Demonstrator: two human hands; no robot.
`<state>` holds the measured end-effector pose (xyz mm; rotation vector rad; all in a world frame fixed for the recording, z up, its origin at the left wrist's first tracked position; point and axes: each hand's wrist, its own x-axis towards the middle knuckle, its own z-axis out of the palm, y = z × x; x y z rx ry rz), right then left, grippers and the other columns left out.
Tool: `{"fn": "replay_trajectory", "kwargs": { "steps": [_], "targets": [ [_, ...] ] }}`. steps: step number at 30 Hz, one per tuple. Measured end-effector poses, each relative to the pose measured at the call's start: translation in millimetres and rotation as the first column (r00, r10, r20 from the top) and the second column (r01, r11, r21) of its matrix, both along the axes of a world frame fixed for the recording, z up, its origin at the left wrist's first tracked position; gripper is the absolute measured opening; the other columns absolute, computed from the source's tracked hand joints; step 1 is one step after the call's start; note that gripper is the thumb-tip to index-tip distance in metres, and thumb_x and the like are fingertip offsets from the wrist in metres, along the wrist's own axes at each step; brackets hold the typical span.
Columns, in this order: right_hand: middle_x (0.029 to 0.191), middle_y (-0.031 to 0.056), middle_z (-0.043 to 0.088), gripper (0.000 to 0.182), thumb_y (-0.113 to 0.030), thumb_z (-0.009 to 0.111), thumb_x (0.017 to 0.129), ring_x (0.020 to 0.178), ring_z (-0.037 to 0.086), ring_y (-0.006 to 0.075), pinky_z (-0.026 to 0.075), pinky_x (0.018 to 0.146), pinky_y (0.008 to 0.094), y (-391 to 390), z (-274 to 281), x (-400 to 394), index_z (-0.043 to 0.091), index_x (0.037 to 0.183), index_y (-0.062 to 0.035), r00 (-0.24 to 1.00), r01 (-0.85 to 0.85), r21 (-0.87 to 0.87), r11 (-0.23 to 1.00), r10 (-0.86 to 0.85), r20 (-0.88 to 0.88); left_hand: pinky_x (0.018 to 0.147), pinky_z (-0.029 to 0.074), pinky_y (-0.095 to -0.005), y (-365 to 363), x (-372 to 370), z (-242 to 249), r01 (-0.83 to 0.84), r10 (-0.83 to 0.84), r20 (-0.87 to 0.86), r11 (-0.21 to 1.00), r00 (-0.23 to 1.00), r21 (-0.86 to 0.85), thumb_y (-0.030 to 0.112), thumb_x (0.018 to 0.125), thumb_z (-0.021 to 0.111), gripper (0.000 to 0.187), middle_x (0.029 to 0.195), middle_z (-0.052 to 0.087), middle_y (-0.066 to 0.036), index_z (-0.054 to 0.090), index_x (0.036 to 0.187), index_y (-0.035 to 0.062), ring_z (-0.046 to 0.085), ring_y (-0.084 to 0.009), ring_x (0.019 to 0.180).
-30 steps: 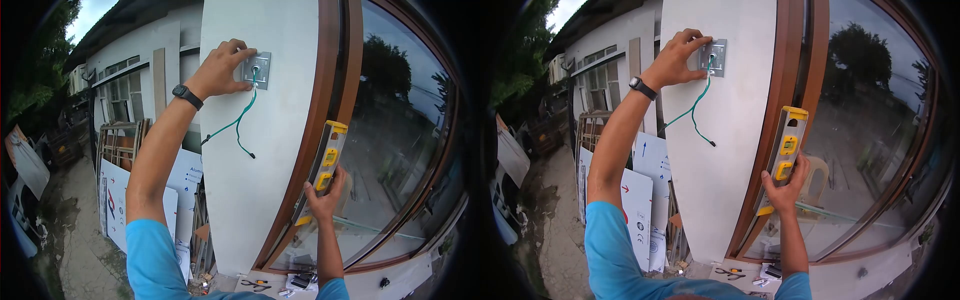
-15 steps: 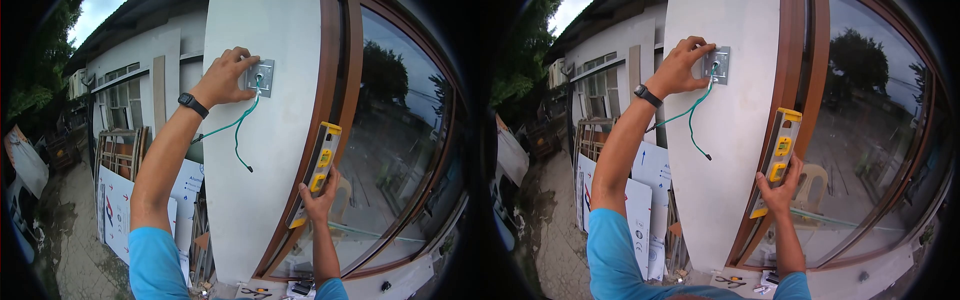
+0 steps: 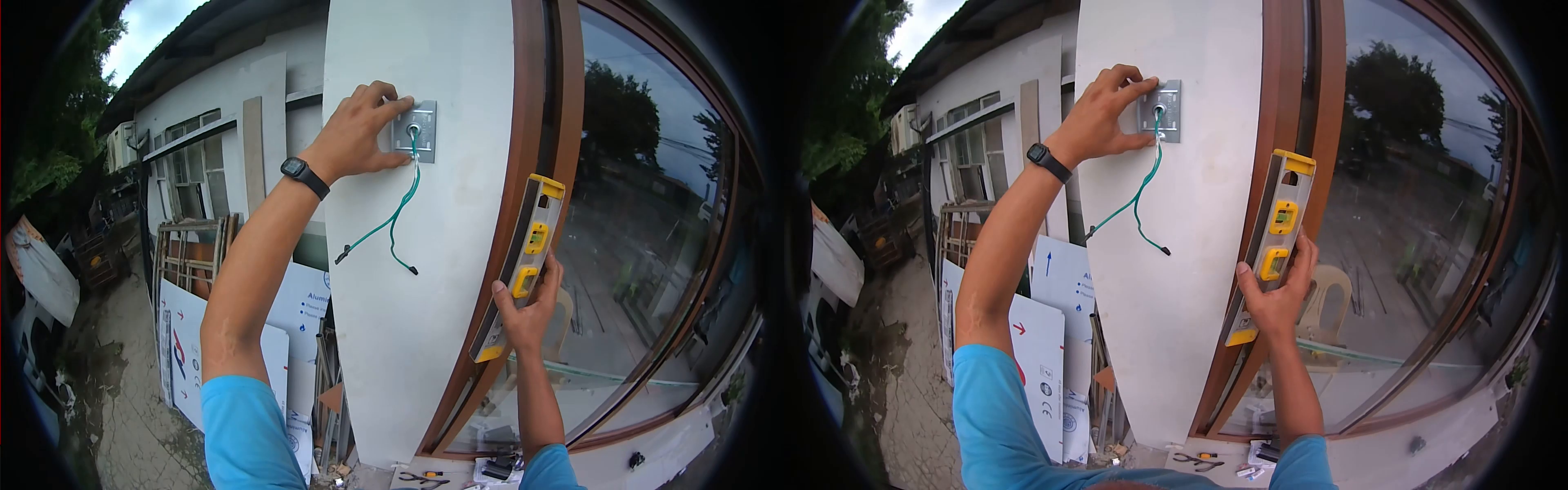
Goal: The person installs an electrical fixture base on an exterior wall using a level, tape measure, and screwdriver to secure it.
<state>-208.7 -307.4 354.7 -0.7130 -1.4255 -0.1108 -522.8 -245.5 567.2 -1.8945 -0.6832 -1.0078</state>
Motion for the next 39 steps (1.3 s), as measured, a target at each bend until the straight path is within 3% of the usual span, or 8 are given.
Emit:
{"fn": "replay_trajectory", "kwargs": {
  "steps": [5,13,16,19,25,31,34,39],
  "targets": [
    [0.129,0.0167,0.037,0.089,-0.028,0.077,0.076,0.125,0.045,0.031,0.042,0.103,0.048,9.3,63.4,-33.4,0.032,0.147,0.0012,0.994,0.102,-0.015,0.995,-0.102,0.043,0.098,0.051,-0.0386,5.5,1.9,-2.3,0.0,0.0,0.025,1.0,1.0,-0.013,0.029,0.066,0.089,0.076,0.129,0.053,-0.009,0.062,0.135,0.0152,0.057,-0.0265,0.112],
    [0.13,0.0183,0.036,0.092,-0.038,0.074,0.079,0.13,0.034,0.0313,0.028,0.107,0.0517,51.2,125.7,-83.1,0.032,0.148,0.0044,0.94,0.305,0.046,0.951,-0.309,0.146,0.101,0.049,-0.0384,8.1,0.0,-3.8,-0.02,0.02,0.042,1.0,0.999,-0.004,0.031,0.066,0.09,0.078,0.129,0.053,-0.008,0.061,0.138,0.0189,0.056,-0.0258,0.114],
    [0.129,0.0188,0.036,0.091,-0.039,0.073,0.081,0.128,0.033,0.0298,0.026,0.105,0.0531,60.8,130.6,-98.2,0.031,0.148,0.0048,0.946,0.303,0.014,0.953,-0.302,0.113,0.101,0.049,-0.0384,8.3,1.1,-4.8,-0.02,0.021,0.048,1.0,0.999,-0.022,0.031,0.066,0.091,0.079,0.13,0.053,-0.008,0.06,0.138,0.0198,0.055,-0.026,0.115],
    [0.128,0.0186,0.037,0.092,-0.038,0.074,0.081,0.127,0.032,0.0295,0.023,0.102,0.0529,63.8,132.1,-105.6,0.03,0.149,0.0051,0.879,0.45,0.068,0.89,-0.455,0.143,0.101,0.048,-0.0384,8.4,1.2,-3.5,-0.015,0.016,0.047,0.999,0.999,-0.032,0.029,0.066,0.09,0.079,0.131,0.053,-0.008,0.06,0.138,0.02,0.054,-0.0261,0.117],
    [0.13,0.019,0.036,0.091,-0.034,0.074,0.08,0.124,0.031,0.0303,0.018,0.1,0.0542,76.3,128.0,-113.0,0.029,0.149,0.0059,0.884,0.431,0.14,0.891,-0.448,0.134,0.099,0.045,-0.0396,2.3,3.4,-3.0,0.059,-0.057,0.046,0.997,0.997,-0.044,0.025,0.063,0.09,0.08,0.128,0.054,-0.008,0.06,0.137,0.0165,0.053,-0.0264,0.114],
    [0.131,0.0212,0.033,0.098,-0.03,0.071,0.081,0.124,0.03,0.0321,0.016,0.103,0.0549,69.5,127.4,-117.4,0.015,0.151,0.0114,0.928,0.353,0.115,0.929,-0.363,0.088,0.105,0.049,-0.0422,5.1,11.3,-1.9,0.126,-0.124,0.054,0.991,0.991,-0.05,0.005,0.058,0.083,0.087,0.131,0.052,-0.011,0.058,0.141,0.0139,0.054,-0.0303,0.119],
    [0.132,0.0229,0.032,0.1,-0.028,0.071,0.08,0.125,0.031,0.0327,0.016,0.104,0.0557,71.7,125.1,-117.0,0.013,0.15,0.0138,0.936,0.335,0.153,0.93,-0.347,0.058,0.114,0.042,-0.0472,40.3,-6.5,-2.8,0.072,-0.069,0.041,0.995,0.997,-0.063,0.003,0.065,0.081,0.088,0.143,0.047,-0.013,0.051,0.146,0.0181,0.047,-0.0335,0.134],
    [0.134,0.0243,0.031,0.105,-0.032,0.075,0.077,0.125,0.032,0.0336,0.015,0.107,0.0559,81.8,123.5,-119.7,0.015,0.148,0.0151,0.902,0.416,0.144,0.898,-0.427,0.062,0.116,0.039,-0.0445,51.7,-12.1,-2.1,0.051,-0.051,0.016,0.999,0.999,-0.013,0.0,0.068,0.079,0.088,0.145,0.046,-0.013,0.048,0.149,0.0188,0.045,-0.0324,0.136]
  ]
}}
